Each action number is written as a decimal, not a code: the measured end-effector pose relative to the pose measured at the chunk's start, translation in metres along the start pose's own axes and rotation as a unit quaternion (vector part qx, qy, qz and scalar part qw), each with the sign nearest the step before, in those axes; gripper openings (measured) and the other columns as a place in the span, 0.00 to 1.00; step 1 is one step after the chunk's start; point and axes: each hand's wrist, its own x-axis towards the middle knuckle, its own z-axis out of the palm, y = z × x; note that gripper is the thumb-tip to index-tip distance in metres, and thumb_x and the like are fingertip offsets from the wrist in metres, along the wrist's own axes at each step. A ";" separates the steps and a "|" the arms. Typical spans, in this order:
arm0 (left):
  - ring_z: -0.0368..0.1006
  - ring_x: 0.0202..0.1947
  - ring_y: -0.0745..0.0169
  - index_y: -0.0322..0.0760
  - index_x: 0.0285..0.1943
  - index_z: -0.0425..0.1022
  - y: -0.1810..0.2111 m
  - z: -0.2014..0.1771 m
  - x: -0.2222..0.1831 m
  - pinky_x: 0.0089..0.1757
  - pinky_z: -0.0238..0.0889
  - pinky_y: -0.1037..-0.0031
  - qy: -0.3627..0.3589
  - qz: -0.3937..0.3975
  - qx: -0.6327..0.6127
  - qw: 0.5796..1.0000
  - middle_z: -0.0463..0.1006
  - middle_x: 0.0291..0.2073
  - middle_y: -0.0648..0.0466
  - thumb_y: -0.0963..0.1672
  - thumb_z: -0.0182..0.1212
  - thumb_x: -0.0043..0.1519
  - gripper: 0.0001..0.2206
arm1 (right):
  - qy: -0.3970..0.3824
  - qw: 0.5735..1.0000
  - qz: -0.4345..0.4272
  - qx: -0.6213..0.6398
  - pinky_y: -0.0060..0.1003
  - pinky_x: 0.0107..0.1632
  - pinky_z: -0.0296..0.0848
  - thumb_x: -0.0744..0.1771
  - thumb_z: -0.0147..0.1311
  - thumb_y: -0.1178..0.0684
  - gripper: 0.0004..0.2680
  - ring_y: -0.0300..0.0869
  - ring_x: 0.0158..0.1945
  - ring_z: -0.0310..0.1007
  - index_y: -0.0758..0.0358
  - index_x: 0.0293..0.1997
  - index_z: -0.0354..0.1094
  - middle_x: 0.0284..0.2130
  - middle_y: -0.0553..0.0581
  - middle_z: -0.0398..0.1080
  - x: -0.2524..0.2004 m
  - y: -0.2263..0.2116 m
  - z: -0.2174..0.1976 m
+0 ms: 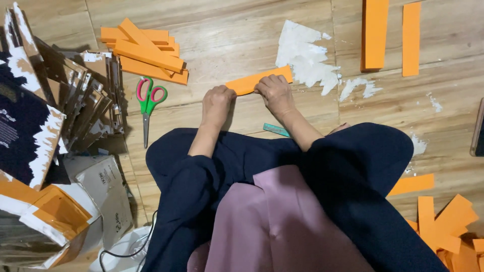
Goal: The person is applying glue to orange paper strips and folding them to create small rectangular components for assembly.
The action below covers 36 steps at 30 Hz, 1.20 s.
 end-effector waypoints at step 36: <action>0.70 0.33 0.49 0.39 0.38 0.63 -0.005 0.006 0.018 0.39 0.57 0.60 -0.069 -0.323 -0.179 0.927 0.70 0.21 0.55 0.42 0.67 0.47 0.16 | -0.245 0.935 0.243 0.086 0.40 0.41 0.57 0.56 0.62 0.52 0.05 0.47 0.30 0.68 0.53 0.21 0.68 0.16 0.47 0.66 0.036 0.011 0.001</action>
